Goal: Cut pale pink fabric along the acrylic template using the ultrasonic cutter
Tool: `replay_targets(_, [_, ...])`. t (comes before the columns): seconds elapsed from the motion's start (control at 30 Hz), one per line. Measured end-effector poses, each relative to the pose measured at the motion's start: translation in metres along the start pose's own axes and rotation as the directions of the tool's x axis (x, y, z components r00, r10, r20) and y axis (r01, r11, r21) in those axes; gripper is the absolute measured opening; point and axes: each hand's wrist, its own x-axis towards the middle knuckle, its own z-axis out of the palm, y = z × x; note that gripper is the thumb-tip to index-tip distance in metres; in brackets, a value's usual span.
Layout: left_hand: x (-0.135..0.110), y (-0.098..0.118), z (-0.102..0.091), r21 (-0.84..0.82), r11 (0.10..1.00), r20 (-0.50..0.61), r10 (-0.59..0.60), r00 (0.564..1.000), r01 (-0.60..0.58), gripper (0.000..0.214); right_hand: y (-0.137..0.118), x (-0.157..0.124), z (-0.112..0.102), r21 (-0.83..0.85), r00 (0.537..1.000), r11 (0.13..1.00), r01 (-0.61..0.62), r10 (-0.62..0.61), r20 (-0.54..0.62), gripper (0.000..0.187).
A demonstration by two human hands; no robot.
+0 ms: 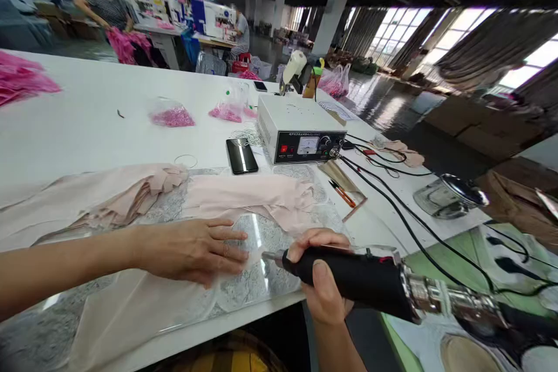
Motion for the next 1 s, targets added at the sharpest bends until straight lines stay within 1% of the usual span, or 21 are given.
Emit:
replay_targets(0.1, [-0.003,-0.004,0.004,-0.008,0.999,-0.019,-0.031,0.999,0.031,0.046,0.001,0.000,0.002,-0.016,1.000,1.000,0.002,-0.002,-0.002,0.014])
replay_targets(0.2, [-0.004,-0.006,0.007,0.002,1.000,-0.041,-0.031,0.999,0.032,0.043,0.002,0.000,0.002,-0.030,1.000,1.000,-0.004,0.004,-0.011,0.014])
replay_targets(0.33, [-0.001,-0.006,0.007,0.055,0.998,-0.103,0.036,0.994,-0.030,0.040,0.002,0.000,0.001,-0.042,1.000,0.999,-0.002,0.001,-0.018,0.015])
replay_targets(0.4, [0.001,-0.007,0.004,0.074,0.995,-0.111,0.071,0.991,-0.063,0.041,0.002,0.001,0.002,-0.045,1.000,0.999,-0.003,0.003,-0.018,0.015])
replay_targets(0.53, [0.008,-0.011,0.000,0.062,0.992,-0.084,0.112,0.990,-0.107,0.039,0.001,0.002,0.004,-0.038,1.000,0.999,-0.006,0.006,-0.018,0.014])
replay_targets(0.7, [0.017,-0.018,-0.002,0.010,0.990,-0.066,0.144,0.987,-0.144,0.033,-0.001,0.004,0.007,-0.050,0.999,0.999,-0.006,0.004,-0.038,0.014])
replay_targets(0.87, [0.021,-0.022,-0.003,-0.061,0.990,-0.005,0.128,0.992,-0.128,0.034,0.000,0.004,0.004,-0.055,0.999,0.998,-0.001,-0.001,-0.033,0.015])
replay_targets(1.0, [0.025,-0.022,-0.007,-0.148,0.985,0.004,0.095,0.996,-0.093,0.035,0.003,0.004,0.000,-0.049,0.999,0.999,-0.007,0.006,-0.033,0.015])
